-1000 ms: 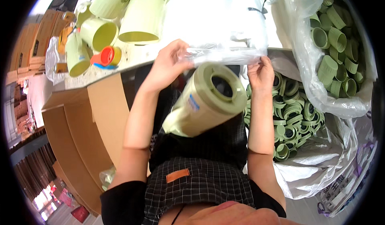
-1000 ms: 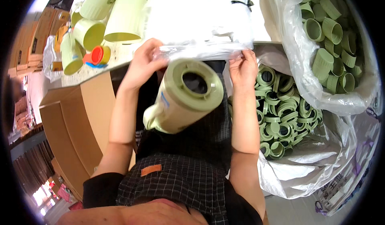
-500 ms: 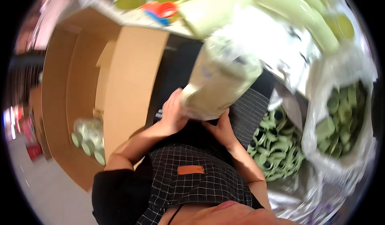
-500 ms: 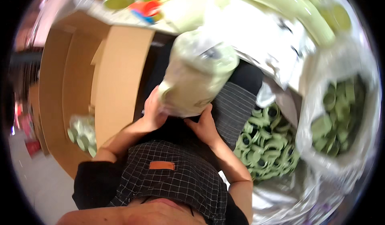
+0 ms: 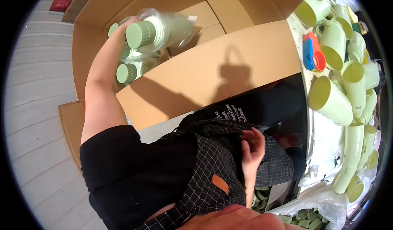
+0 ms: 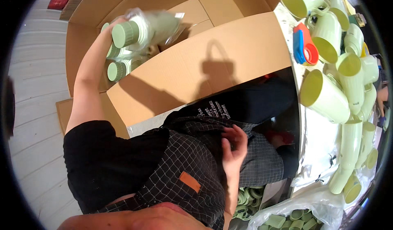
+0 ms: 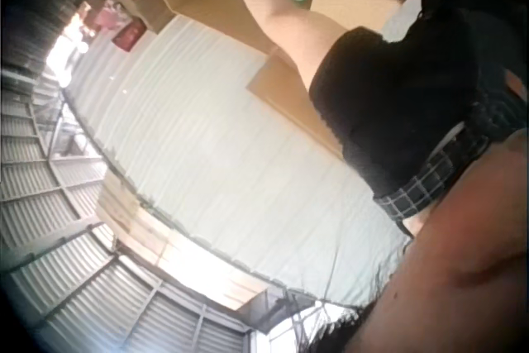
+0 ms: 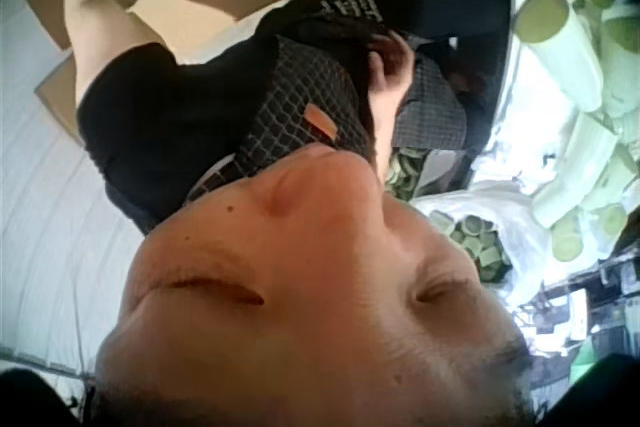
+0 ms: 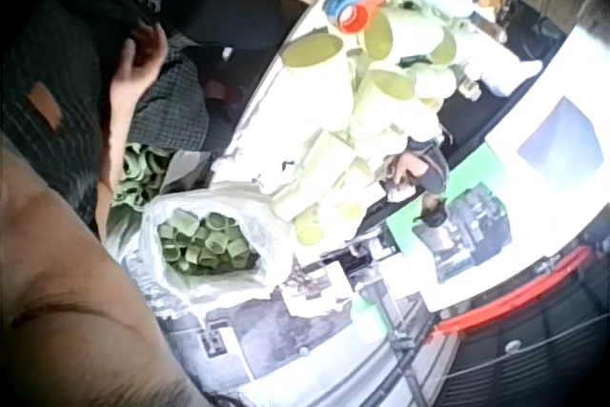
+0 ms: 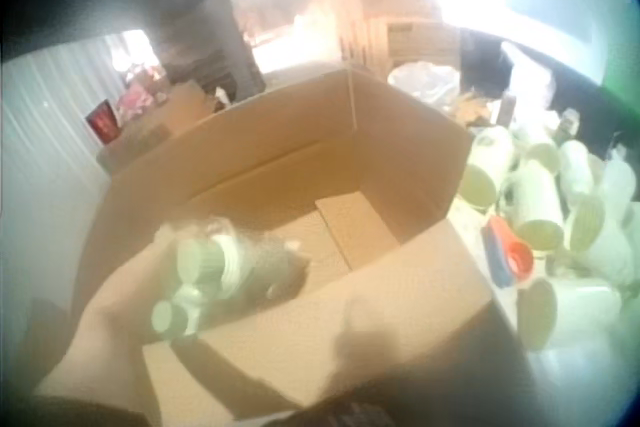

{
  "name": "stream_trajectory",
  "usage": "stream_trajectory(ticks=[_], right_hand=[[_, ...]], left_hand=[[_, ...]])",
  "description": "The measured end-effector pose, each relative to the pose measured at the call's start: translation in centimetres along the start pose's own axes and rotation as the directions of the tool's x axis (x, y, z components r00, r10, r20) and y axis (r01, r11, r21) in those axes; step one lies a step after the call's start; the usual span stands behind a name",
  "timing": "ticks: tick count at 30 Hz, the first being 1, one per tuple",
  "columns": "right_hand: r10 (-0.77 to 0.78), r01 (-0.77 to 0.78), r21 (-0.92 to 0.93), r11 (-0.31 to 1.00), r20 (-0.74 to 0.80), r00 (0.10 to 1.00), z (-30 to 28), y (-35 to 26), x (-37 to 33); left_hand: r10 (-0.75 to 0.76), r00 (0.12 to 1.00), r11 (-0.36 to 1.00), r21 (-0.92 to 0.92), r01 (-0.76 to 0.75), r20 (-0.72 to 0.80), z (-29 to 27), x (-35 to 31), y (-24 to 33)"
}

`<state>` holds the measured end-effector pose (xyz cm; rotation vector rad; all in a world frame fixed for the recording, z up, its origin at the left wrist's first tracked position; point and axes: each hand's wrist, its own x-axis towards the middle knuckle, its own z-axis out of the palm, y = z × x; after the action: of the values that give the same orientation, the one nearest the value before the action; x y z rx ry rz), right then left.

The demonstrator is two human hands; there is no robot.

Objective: The person picks up plastic jugs, places a plastic component inside the neck of each jug, puts the jug into a plastic bag, and then places the bagged jugs into a cardboard box.

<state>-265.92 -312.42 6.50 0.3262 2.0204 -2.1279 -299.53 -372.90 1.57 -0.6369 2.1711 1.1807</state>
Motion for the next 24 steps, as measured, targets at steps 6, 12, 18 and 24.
stream_trajectory(ticks=[6,12,18,24], right_hand=[[0.102,-0.073,0.11,0.991,-0.287,0.952,-0.8,1.3,-1.4],[-0.299,0.056,-0.414,0.908,-0.551,0.779,-4.7,-4.8,6.1],[-0.77,-0.251,-0.934,0.254,-0.352,0.532,-13.9,-7.4,13.6],[-0.75,-0.067,-0.827,0.559,-0.538,0.385,-14.5,-7.1,12.0]], left_hand=[[0.175,0.873,0.1,0.874,-0.476,0.455,6.4,13.1,-10.0],[0.183,0.914,0.394,0.825,-0.405,0.362,7.8,14.6,-15.1],[0.503,0.827,0.379,0.924,0.049,-0.25,12.5,1.7,5.1],[0.914,-0.091,-0.302,0.516,-0.802,0.394,33.2,-18.8,22.4]])
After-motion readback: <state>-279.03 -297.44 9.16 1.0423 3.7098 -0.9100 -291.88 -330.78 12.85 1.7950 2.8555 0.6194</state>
